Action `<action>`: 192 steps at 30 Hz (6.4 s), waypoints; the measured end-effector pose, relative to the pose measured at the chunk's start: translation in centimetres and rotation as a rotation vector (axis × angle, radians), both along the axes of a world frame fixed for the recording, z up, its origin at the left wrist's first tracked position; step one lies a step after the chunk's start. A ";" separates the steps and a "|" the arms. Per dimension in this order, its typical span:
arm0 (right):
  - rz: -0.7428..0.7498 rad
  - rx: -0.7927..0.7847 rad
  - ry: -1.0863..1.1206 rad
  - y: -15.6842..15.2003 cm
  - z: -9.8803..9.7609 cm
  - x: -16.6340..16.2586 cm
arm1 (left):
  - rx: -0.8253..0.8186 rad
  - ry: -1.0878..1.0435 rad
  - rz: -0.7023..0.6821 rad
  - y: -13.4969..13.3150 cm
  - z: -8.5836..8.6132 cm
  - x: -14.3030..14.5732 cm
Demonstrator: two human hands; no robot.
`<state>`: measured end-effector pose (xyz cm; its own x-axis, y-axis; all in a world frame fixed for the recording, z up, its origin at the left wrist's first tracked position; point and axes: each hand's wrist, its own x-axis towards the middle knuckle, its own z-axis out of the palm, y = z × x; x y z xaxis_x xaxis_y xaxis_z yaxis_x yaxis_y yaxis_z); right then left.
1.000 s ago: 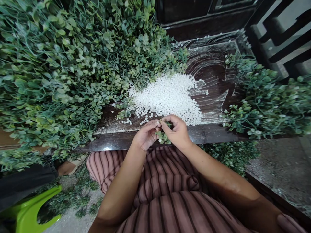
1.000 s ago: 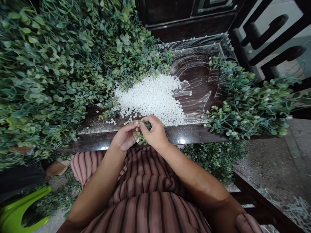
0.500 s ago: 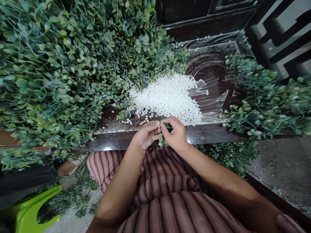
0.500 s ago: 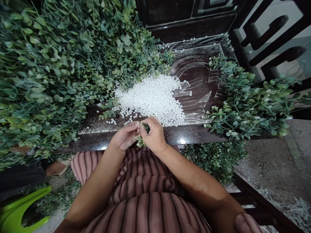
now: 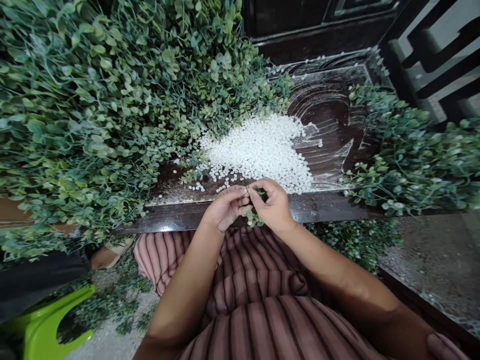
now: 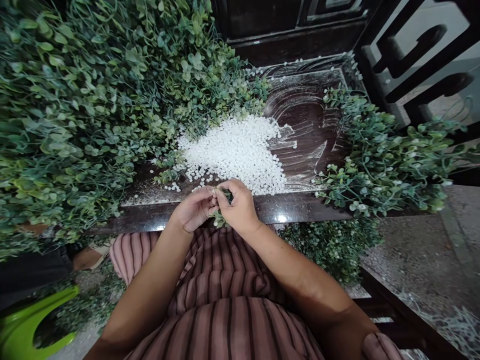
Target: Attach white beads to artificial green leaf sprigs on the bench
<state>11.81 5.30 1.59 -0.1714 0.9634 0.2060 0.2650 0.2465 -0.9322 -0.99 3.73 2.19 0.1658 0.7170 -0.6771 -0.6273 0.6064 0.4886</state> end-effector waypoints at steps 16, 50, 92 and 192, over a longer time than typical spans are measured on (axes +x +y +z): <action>-0.065 -0.162 0.110 -0.2 -1.3 0.0 | 0.113 0.305 0.151 -0.6 0.2 0.9; -0.002 -0.158 0.114 0.0 -0.8 -0.7 | 0.229 0.427 0.050 -0.4 0.5 -0.3; 0.407 -0.420 0.095 0.5 -0.8 0.8 | 0.292 0.718 0.044 -1.3 -0.1 -0.9; 0.043 -0.233 -0.052 1.4 3.1 7.1 | 0.426 1.125 0.263 -1.7 -2.6 -2.3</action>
<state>18.86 6.66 4.66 -0.2178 0.9755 -0.0311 0.3083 0.0385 -0.9505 -3.26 2.08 -0.38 -0.5412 0.8392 -0.0533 0.1921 0.1851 0.9638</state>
